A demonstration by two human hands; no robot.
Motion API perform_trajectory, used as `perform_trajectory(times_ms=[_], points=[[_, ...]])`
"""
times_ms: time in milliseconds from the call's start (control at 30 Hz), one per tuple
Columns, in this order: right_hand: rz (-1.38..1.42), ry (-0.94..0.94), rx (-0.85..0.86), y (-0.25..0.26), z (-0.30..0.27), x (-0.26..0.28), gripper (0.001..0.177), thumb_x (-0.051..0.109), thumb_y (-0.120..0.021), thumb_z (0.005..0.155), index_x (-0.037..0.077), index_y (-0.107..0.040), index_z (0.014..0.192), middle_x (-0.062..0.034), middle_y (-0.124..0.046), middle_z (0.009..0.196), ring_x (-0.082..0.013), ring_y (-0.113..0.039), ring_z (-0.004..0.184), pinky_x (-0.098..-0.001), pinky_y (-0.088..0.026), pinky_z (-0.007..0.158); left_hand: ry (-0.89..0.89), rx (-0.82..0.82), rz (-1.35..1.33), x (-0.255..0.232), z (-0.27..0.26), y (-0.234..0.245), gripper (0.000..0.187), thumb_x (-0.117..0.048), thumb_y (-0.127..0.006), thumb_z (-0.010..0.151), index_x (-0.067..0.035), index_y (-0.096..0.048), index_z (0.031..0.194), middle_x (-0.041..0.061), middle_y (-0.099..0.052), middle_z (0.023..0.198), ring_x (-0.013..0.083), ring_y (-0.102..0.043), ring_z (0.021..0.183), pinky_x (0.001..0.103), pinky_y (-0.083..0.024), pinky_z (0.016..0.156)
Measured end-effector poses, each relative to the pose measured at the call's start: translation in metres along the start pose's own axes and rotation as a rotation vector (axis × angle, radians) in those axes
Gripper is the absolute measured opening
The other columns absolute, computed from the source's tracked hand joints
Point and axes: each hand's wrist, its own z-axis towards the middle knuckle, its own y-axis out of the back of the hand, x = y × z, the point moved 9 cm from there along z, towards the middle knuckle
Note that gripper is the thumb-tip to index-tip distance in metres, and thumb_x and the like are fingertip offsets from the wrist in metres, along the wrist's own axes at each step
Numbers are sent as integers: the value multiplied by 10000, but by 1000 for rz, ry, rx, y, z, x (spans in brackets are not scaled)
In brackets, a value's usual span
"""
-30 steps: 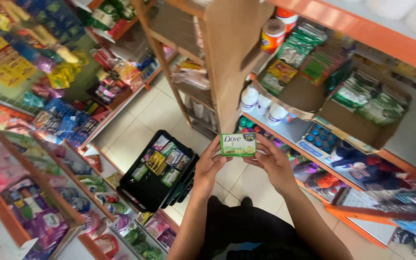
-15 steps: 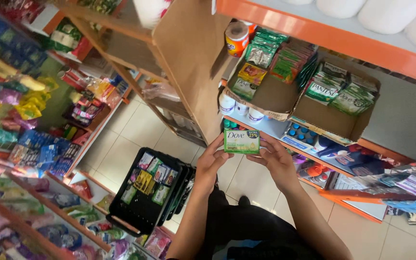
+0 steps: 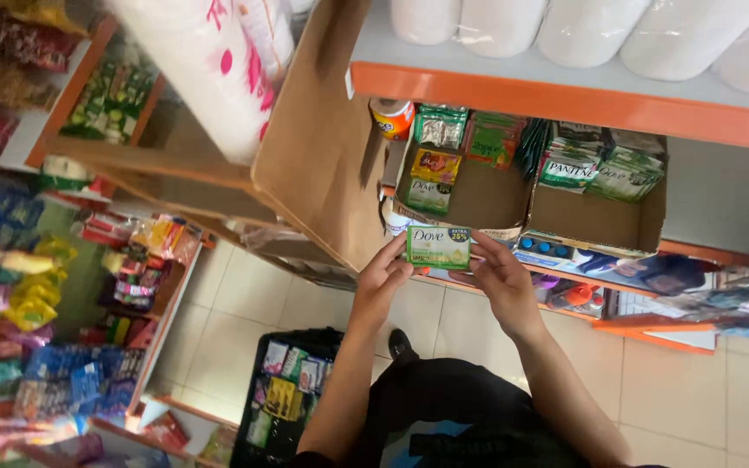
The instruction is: The person repeatedly picks up small boxes of soap and shampoo from a black tray and places them into a cardboard box on a shelf. The person handles the items one at a time, moving between the tray and the shelf throughout the clip.
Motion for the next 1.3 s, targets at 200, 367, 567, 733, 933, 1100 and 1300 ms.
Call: perform_trajectory(times_ms=[200, 367, 567, 733, 933, 1100, 1300], points=[[17, 69, -94, -3, 21, -27, 535, -150, -550, 1034, -83, -532, 1565, -252, -687, 1274, -410, -755, 1105, -631, -662, 978, 114, 16, 90, -8, 34, 18, 645, -131, -747, 1014, -26, -544, 1618, 162, -633, 1447, 159, -648, 1167, 451, -608, 1088], [17, 76, -137, -12, 31, -22, 520, -160, -541, 1035, -104, -527, 1552, -314, -680, 1316, -465, -747, 1126, -659, -651, 982, 143, 51, 140, -20, 54, 18, 656, -194, -768, 1008, -72, -561, 1618, 137, -635, 1445, 121, -641, 1153, 398, -586, 1083], [7, 52, -154, -2, 49, -27, 520, -157, -558, 1034, -101, -532, 1550, -326, -678, 1328, -456, -743, 1120, -638, -658, 973, 150, 45, 180, -18, 74, 14, 604, -170, -746, 1031, -71, -586, 1605, 183, -655, 1451, 189, -659, 1227, 442, -558, 1122], [-8, 44, -151, 12, 71, -41, 521, -160, -604, 1022, -142, -523, 1536, -370, -665, 1342, -480, -730, 1152, -651, -651, 973, 154, 0, 168, 6, 94, 24, 568, -176, -759, 1037, -73, -619, 1578, 190, -695, 1431, 201, -686, 1208, 440, -572, 1095], [-29, -41, -151, 25, 99, -73, 548, -124, -651, 1021, -156, -497, 1545, -406, -610, 1395, -511, -701, 1206, -647, -647, 968, 203, -72, 215, 45, 119, 44, 588, -231, -798, 1033, -36, -625, 1560, 210, -682, 1414, 249, -671, 1196, 456, -589, 1090], [-42, -47, -142, 45, 123, -112, 597, -126, -713, 1000, -113, -515, 1564, -423, -588, 1419, -499, -676, 1238, -654, -638, 978, 191, -114, 330, 61, 144, 57, 588, -240, -829, 1014, -11, -652, 1526, 279, -651, 1471, 291, -700, 1222, 457, -597, 1077], [-180, -127, -57, 38, 140, -107, 602, -37, -711, 1034, -127, -479, 1583, -459, -539, 1484, -562, -647, 1293, -664, -602, 1000, 161, -32, 498, 37, 159, 33, 715, -257, -829, 1016, 30, -537, 1603, 408, -563, 1518, 502, -604, 1393, 539, -520, 1167]])
